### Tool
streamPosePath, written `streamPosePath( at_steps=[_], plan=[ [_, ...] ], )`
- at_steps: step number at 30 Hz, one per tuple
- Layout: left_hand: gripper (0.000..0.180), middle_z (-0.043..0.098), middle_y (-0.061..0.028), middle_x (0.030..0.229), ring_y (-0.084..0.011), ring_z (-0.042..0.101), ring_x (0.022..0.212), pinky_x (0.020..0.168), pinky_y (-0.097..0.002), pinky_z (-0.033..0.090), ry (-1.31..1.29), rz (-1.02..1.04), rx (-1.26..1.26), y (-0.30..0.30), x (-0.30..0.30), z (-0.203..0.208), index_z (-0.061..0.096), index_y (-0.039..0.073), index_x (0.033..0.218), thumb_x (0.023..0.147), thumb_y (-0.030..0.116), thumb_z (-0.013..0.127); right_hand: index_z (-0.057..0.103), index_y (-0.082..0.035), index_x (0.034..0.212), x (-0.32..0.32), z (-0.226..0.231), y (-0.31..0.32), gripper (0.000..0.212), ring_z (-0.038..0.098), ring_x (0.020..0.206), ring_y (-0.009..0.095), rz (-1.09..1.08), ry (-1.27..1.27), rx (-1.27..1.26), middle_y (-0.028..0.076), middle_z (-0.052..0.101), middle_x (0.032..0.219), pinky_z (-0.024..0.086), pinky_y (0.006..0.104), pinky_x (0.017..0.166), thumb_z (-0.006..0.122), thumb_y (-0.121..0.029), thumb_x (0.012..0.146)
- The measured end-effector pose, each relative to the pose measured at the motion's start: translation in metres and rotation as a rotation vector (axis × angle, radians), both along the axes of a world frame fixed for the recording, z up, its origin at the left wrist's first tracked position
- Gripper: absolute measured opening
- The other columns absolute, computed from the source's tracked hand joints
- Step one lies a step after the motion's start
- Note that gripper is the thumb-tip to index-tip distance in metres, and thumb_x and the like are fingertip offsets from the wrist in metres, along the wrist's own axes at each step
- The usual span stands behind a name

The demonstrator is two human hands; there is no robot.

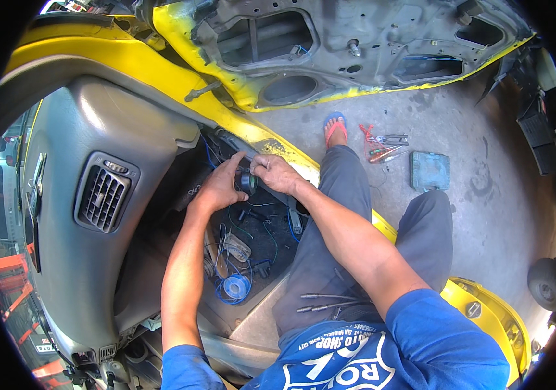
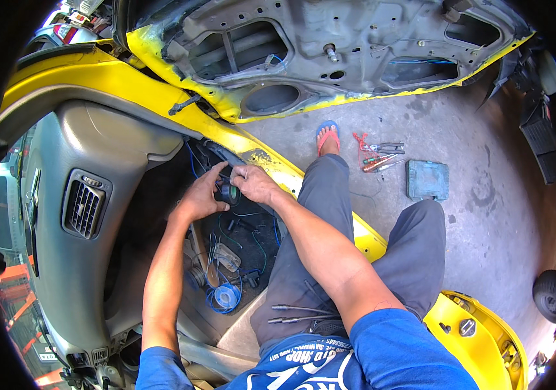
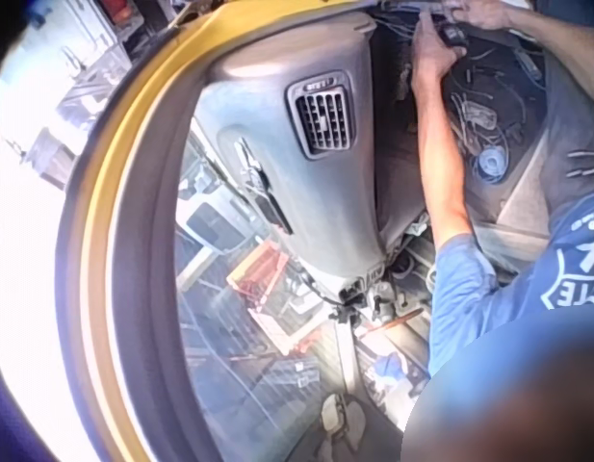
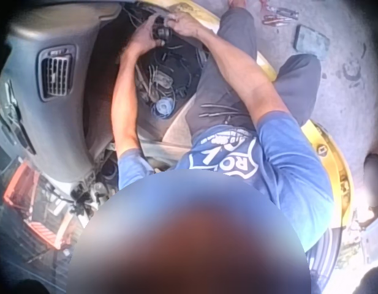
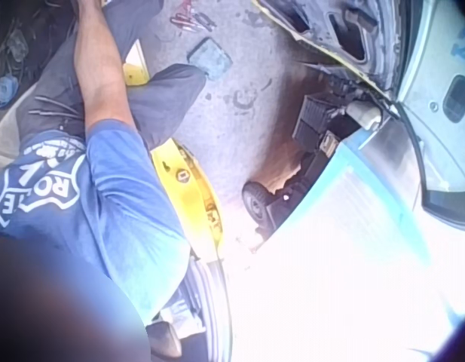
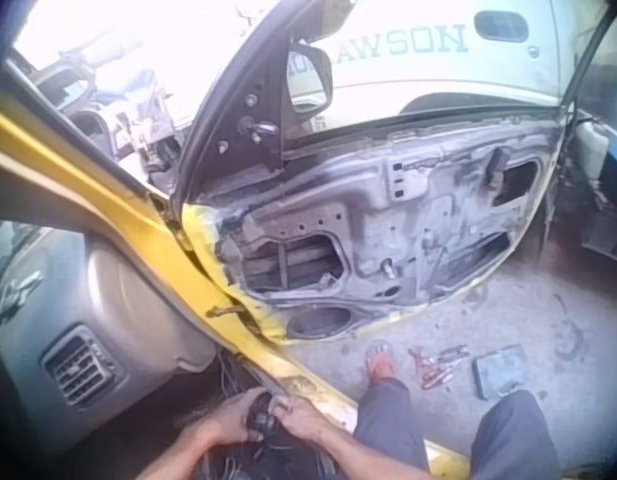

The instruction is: The person works inside a yellow car with the door panel removed, stripping and twisting exposed wires near the dashboard and under the seat. They use electrical tape to insulate connections and route the wires along the door sill and under the seat. Tools and loose wires are visible on the floor.

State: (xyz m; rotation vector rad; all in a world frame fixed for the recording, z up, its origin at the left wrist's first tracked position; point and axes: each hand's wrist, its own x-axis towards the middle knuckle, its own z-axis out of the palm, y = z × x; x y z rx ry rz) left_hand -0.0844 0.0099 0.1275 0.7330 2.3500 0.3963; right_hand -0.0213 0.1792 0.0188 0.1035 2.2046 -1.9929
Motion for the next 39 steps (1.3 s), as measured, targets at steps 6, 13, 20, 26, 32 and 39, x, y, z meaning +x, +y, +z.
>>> streamPosePath(
  at_steps=[6,13,20,26,32,39],
  plan=[
    [0.077,0.071,-0.0232,0.115,-0.0391,0.068,0.111,0.093,-0.0491,0.054,0.205,0.047,-0.226,0.008,0.004,-0.019,0.051,0.008,0.145,0.075,0.014,0.085,0.068,-0.003,0.095,0.001,0.001,0.000,0.019,0.062,0.088,0.020,0.037,-0.009,-0.103,0.010,0.067,0.087,0.048,0.0339,0.085,0.061,-0.020,0.091],
    [0.076,0.070,-0.0176,0.123,-0.0281,0.068,0.113,0.098,-0.0393,0.053,-0.184,0.096,0.010,-0.008,-0.015,-0.038,0.051,0.003,0.146,0.078,0.013,0.082,0.069,-0.004,0.096,-0.001,-0.001,-0.002,0.017,0.063,0.087,0.022,0.056,0.005,-0.074,0.010,0.069,0.088,0.049,0.0352,0.086,0.063,-0.020,0.091],
    [0.083,0.056,-0.0137,0.145,-0.0202,0.055,0.127,0.105,-0.0323,0.044,-0.576,0.500,0.318,-0.016,-0.037,-0.037,0.034,-0.003,0.156,0.098,0.047,0.067,0.070,-0.005,0.096,0.001,0.001,-0.002,0.018,0.065,0.087,0.022,0.099,0.009,-0.020,0.010,0.070,0.089,0.050,0.0355,0.085,0.064,-0.021,0.091],
    [0.060,0.061,-0.0044,0.130,-0.0145,0.056,0.115,0.099,-0.0304,0.044,-0.596,0.435,0.433,-0.009,-0.038,-0.031,0.050,0.005,0.147,0.099,0.037,0.067,0.070,-0.004,0.097,0.002,0.002,-0.002,0.021,0.065,0.088,0.022,0.062,-0.023,-0.044,0.011,0.070,0.090,0.050,0.0356,0.085,0.062,-0.023,0.091],
    [0.065,0.059,-0.0057,0.134,-0.0176,0.056,0.121,0.105,-0.0353,0.043,-0.538,0.305,0.733,-0.017,-0.024,-0.027,0.046,0.006,0.150,0.096,0.033,0.071,0.070,-0.003,0.098,-0.001,0.001,-0.001,0.024,0.065,0.087,0.021,0.005,-0.052,-0.045,0.011,0.070,0.088,0.050,0.0347,0.084,0.059,-0.023,0.091],
    [0.057,0.058,-0.0109,0.134,-0.0212,0.057,0.125,0.103,-0.0429,0.048,-0.534,0.637,0.700,-0.009,-0.015,-0.035,0.046,0.007,0.149,0.101,0.030,0.066,0.071,-0.004,0.094,-0.002,0.000,-0.002,0.026,0.066,0.083,0.029,-0.039,-0.070,-0.050,0.017,0.069,0.085,0.050,0.0409,0.080,0.060,-0.027,0.089]
  ],
)
